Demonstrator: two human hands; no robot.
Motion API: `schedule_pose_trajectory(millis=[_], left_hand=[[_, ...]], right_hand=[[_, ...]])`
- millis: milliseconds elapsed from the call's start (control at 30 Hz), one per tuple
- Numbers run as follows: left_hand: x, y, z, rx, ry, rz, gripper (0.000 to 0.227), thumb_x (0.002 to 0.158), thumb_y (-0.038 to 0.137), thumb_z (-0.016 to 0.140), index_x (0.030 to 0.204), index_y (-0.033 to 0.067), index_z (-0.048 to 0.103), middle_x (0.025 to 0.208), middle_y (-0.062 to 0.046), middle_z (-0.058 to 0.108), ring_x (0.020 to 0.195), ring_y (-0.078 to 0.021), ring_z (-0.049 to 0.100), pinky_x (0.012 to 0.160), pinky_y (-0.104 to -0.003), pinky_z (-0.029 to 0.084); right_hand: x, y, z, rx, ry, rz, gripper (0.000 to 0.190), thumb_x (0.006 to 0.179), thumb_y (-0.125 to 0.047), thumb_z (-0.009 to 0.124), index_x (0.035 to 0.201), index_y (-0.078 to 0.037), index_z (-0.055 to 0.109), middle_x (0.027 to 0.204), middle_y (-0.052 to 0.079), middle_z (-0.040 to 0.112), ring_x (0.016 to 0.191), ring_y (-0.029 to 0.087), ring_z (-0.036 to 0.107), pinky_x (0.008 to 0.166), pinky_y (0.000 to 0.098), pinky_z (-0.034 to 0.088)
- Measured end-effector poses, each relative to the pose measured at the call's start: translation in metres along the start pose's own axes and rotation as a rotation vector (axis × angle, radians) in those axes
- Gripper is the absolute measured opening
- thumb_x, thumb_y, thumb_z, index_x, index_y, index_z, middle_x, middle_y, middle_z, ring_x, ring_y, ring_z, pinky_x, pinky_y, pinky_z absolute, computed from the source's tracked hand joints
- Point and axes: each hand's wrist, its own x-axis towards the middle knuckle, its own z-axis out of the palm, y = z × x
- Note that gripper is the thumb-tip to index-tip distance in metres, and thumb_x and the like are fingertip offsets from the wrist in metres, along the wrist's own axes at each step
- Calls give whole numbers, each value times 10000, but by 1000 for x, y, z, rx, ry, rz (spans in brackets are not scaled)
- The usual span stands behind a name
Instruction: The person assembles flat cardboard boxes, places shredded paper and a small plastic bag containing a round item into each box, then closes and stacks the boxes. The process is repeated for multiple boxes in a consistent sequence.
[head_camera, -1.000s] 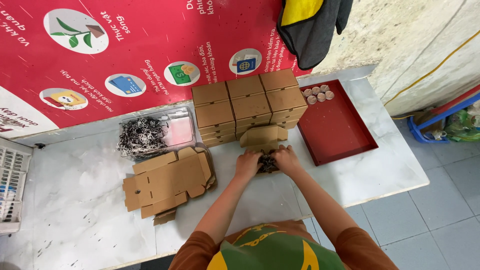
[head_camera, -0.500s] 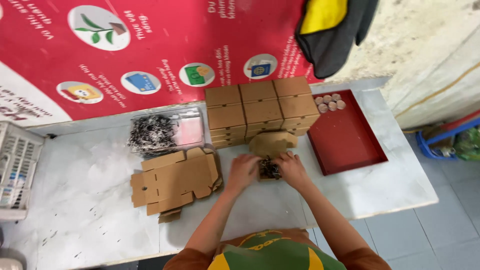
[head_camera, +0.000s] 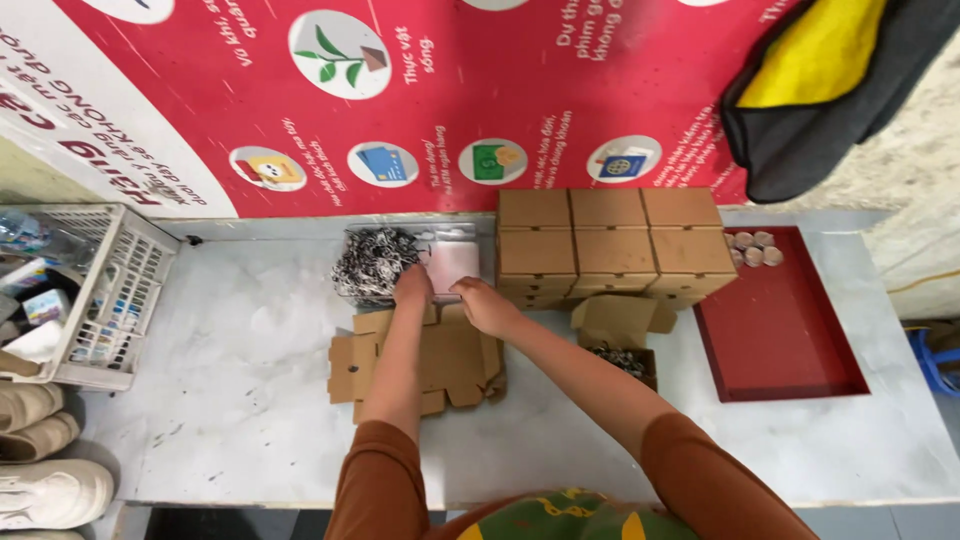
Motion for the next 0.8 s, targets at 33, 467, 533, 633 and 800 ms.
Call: schedule_pose_trajectory(millis=[33, 467, 533, 633, 800], left_hand=[[2, 2, -5, 1, 4, -2, 303, 904, 154, 708, 1189, 50, 707, 1215, -242, 696, 1138, -400, 669, 948, -489, 550], [2, 1, -31, -406, -331, -64, 417, 899, 21, 611, 1298, 133, 654, 1209, -154, 706, 993, -310, 733, 761, -434, 648], [0, 8, -32, -252, -247, -14, 391, 905, 88, 630, 1286, 158, 682, 1179, -139, 730, 1022, -310, 733, 821, -448, 626], [-6, 29, -43, -24, -141, 76, 296, 925, 276, 647, 1181, 233, 790, 1146, -101, 769, 1096, -304, 706, 940, -454, 560], [-13, 53, -39, -59, -165, -48, 337, 893, 463, 703, 1121, 225, 778, 1226, -117, 712, 1144, -330, 677, 961, -463, 549]], right_hand=[[14, 4, 8, 2, 0, -5, 314, 926, 18, 545, 1223, -50, 615, 1196, 192, 654, 1136, 382, 622, 998, 451, 509], [98, 13, 35, -645, -581, 415, 378, 959, -132, 562, 1317, -135, 683, 1454, 168, 487, 1308, 348, 513, 981, 431, 552], [90, 14, 39, -689, -600, 429, 341, 970, -149, 572, 1272, -96, 719, 1444, 167, 516, 1294, 326, 551, 980, 417, 565], [83, 17, 36, -674, -523, 385, 432, 898, -77, 584, 1326, -29, 613, 1364, 247, 479, 1170, 399, 557, 856, 446, 589], [68, 32, 32, -701, -439, 369, 362, 889, -24, 599, 1210, 142, 605, 1333, 250, 514, 1156, 376, 572, 905, 429, 577]])
